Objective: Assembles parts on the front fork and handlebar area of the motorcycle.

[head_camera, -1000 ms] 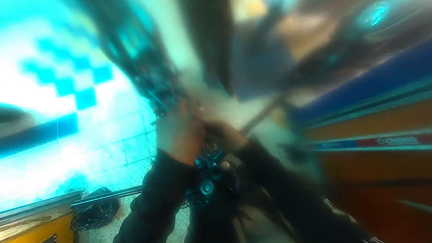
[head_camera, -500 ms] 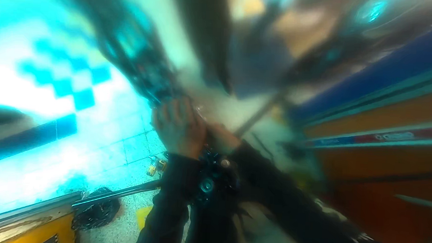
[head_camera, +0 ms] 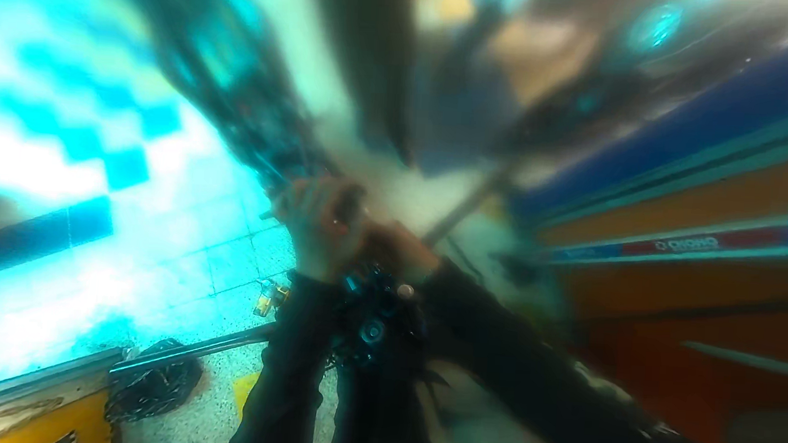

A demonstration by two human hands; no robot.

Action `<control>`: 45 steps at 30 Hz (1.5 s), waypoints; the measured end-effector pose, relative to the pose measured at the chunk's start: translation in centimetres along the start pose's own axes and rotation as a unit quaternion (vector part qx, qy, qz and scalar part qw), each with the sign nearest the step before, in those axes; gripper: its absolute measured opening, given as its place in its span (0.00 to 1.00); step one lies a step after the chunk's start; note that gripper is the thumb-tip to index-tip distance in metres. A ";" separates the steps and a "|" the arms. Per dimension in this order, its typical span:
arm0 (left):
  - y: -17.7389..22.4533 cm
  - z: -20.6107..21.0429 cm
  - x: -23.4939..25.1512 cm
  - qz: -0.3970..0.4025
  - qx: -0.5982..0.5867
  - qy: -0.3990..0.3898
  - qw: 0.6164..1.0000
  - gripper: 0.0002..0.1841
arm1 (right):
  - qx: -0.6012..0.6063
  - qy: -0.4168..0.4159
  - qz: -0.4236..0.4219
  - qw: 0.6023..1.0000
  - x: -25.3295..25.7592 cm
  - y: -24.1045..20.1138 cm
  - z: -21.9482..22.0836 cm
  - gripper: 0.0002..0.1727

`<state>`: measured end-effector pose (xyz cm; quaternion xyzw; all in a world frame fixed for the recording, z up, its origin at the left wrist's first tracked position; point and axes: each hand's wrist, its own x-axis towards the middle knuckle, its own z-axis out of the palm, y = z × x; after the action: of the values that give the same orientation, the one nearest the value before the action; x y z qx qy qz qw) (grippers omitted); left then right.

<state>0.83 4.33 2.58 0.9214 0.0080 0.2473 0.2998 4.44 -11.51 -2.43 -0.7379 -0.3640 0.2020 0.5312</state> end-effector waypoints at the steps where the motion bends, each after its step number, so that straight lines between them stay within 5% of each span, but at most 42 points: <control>1: -0.2 -0.1 0.1 0.008 -0.013 -0.005 1.000 0.18 | -0.002 -0.003 0.010 1.000 0.0 -0.5 -0.1 0.13; 32: -3.8 0.3 1.5 0.130 -0.208 -0.043 0.969 0.14 | -0.031 0.021 0.086 0.996 -0.7 -1.5 1.2 0.15; 36: -3.1 -1.5 1.8 0.100 -0.142 -0.105 0.979 0.18 | -0.005 0.021 0.090 0.996 -0.8 -0.2 2.3 0.15; 40: -2.0 -6.0 3.1 0.097 -0.106 -0.141 0.980 0.19 | 0.013 0.110 0.026 0.994 -0.1 -2.1 2.1 0.14; 43: -0.6 -8.1 2.7 0.047 -0.179 -0.123 0.975 0.20 | -0.041 0.093 0.005 0.995 -0.4 -6.0 -1.2 0.16; 45: -1.0 -6.6 1.3 -0.029 -0.322 -0.140 0.936 0.20 | -0.136 0.049 0.036 0.989 -2.5 -8.6 -4.2 0.14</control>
<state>-0.97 8.96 7.25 0.8000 -0.0872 0.0959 0.5858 2.88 -14.56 6.85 -0.8249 -0.3345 0.1338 0.4355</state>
